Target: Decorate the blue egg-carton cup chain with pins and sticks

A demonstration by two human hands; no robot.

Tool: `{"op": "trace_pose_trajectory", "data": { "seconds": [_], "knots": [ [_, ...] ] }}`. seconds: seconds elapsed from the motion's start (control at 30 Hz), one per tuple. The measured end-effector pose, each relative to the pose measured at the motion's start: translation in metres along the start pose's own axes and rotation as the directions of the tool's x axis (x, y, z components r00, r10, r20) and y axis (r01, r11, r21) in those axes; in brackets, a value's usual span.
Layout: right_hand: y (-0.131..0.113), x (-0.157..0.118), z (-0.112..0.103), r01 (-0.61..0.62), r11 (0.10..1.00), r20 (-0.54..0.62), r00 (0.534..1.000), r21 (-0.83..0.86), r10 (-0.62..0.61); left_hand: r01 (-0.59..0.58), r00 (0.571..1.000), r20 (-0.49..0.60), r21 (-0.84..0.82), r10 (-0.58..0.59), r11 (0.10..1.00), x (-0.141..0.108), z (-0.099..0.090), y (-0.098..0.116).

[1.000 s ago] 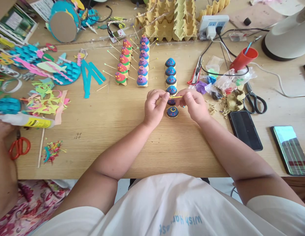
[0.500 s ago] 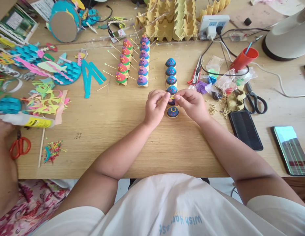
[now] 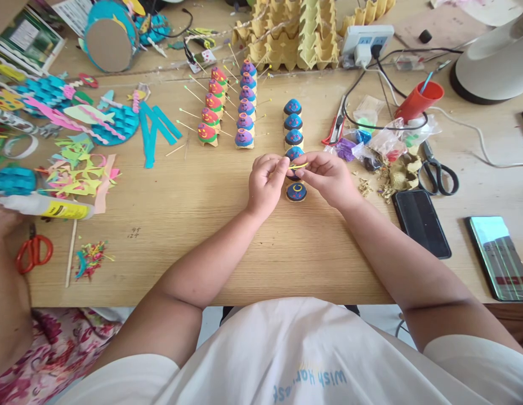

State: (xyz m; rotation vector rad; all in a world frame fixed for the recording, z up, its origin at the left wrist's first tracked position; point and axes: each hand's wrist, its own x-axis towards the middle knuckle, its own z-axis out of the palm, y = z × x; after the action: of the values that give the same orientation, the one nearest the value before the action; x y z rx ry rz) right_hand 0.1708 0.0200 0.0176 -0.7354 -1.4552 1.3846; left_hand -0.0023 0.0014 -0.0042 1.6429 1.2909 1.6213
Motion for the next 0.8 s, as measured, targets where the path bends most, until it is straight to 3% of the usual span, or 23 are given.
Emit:
{"op": "trace_pose_trajectory", "data": {
  "seconds": [0.1,0.33,0.57,0.8],
  "knots": [
    [-0.001,0.001,-0.001,0.006,0.998,-0.034,0.999,-0.057,-0.008,0.006,1.0,0.01,-0.003,-0.006,1.0,0.001,0.0,0.003],
    [0.004,0.006,-0.014,0.075,0.972,-0.261,0.956,-0.223,-0.134,0.079,0.995,-0.052,-0.036,-0.081,0.996,0.001,0.002,-0.002],
    [0.01,0.005,-0.012,0.087,0.929,-0.229,0.957,-0.361,-0.179,0.083,0.996,0.03,0.013,-0.083,0.996,-0.001,0.003,-0.01],
    [0.015,0.006,-0.012,0.072,0.927,-0.215,0.963,-0.368,-0.16,0.029,0.997,0.071,0.099,-0.036,0.995,0.0,0.002,-0.004]
  ]
}}
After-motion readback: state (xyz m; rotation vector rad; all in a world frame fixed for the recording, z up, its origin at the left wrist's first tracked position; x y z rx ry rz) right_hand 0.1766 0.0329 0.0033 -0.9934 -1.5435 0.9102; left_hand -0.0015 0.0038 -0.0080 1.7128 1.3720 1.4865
